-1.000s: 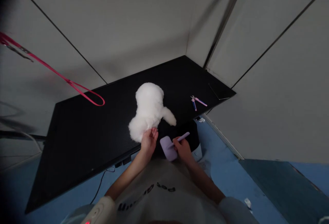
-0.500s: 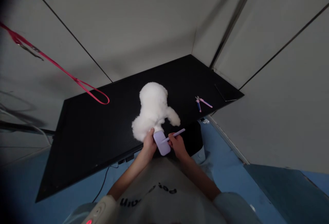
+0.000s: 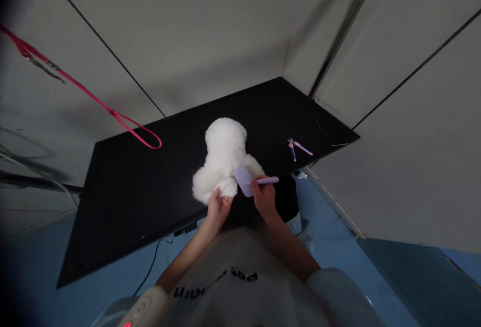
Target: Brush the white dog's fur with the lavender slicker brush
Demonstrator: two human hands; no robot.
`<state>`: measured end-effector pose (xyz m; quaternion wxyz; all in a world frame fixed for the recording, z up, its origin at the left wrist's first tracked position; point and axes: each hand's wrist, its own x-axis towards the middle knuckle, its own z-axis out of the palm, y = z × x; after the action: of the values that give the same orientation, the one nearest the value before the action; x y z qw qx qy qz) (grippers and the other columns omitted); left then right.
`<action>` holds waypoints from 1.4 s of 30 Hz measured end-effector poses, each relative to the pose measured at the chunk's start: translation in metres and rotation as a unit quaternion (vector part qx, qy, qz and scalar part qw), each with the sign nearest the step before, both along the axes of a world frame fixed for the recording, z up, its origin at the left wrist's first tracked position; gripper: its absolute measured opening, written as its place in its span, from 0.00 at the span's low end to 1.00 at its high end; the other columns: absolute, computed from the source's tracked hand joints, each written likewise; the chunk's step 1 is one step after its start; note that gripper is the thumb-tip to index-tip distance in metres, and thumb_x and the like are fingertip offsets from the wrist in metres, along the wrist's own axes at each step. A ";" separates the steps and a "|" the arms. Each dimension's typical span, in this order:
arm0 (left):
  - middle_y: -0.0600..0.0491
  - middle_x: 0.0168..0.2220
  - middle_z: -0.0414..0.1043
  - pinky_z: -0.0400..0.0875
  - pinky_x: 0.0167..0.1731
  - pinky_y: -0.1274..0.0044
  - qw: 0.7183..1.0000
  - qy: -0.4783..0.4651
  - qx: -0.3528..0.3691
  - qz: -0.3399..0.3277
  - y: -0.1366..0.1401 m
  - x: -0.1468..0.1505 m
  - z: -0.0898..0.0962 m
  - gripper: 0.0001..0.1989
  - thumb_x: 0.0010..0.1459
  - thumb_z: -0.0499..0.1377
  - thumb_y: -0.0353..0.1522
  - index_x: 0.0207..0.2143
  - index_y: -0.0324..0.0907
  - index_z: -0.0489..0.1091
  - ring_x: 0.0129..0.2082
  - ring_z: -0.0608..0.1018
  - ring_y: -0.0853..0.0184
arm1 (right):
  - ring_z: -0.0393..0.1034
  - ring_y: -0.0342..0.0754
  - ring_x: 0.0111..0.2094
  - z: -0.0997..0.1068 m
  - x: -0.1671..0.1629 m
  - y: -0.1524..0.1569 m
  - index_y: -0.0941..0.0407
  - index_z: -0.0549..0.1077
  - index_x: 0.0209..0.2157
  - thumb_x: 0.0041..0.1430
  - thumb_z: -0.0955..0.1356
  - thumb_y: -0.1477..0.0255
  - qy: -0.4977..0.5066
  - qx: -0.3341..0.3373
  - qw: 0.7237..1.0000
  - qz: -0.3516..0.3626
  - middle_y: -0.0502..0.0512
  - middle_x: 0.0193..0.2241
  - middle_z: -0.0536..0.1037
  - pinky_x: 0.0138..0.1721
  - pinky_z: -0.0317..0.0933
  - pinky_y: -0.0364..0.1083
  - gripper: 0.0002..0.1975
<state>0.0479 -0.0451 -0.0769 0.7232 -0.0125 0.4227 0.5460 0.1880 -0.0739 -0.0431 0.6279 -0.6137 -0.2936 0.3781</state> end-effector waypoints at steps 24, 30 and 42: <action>0.55 0.21 0.66 0.67 0.33 0.73 0.725 0.579 0.295 -0.227 -0.005 -0.066 0.025 0.12 0.55 0.60 0.37 0.23 0.40 0.69 0.25 0.69 0.66 | 0.56 0.42 0.20 -0.013 -0.004 0.031 0.55 0.69 0.28 0.48 0.71 0.54 0.043 0.020 0.998 0.041 0.44 0.17 0.63 0.22 0.52 0.43 0.19; 0.44 0.43 0.73 0.66 0.51 0.67 0.643 0.635 0.387 -0.183 0.035 -0.109 0.022 0.10 0.56 0.57 0.34 0.32 0.40 0.76 0.47 0.72 0.58 | 0.58 0.41 0.20 -0.020 -0.026 0.062 0.54 0.68 0.30 0.46 0.72 0.52 0.079 0.032 0.992 0.093 0.44 0.18 0.65 0.23 0.54 0.42 0.20; 0.44 0.41 0.74 0.67 0.48 0.71 0.741 0.491 0.389 -0.242 0.044 -0.126 0.000 0.17 0.56 0.60 0.43 0.33 0.38 0.77 0.44 0.74 0.60 | 0.60 0.43 0.22 -0.013 -0.033 0.056 0.54 0.69 0.30 0.49 0.71 0.55 0.016 0.061 0.989 0.133 0.45 0.19 0.66 0.23 0.56 0.43 0.17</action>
<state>-0.0777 -0.0009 -0.0771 0.4651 0.6424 0.4592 0.4002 0.1547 -0.0177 -0.0557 0.6129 -0.5234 -0.3857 0.4491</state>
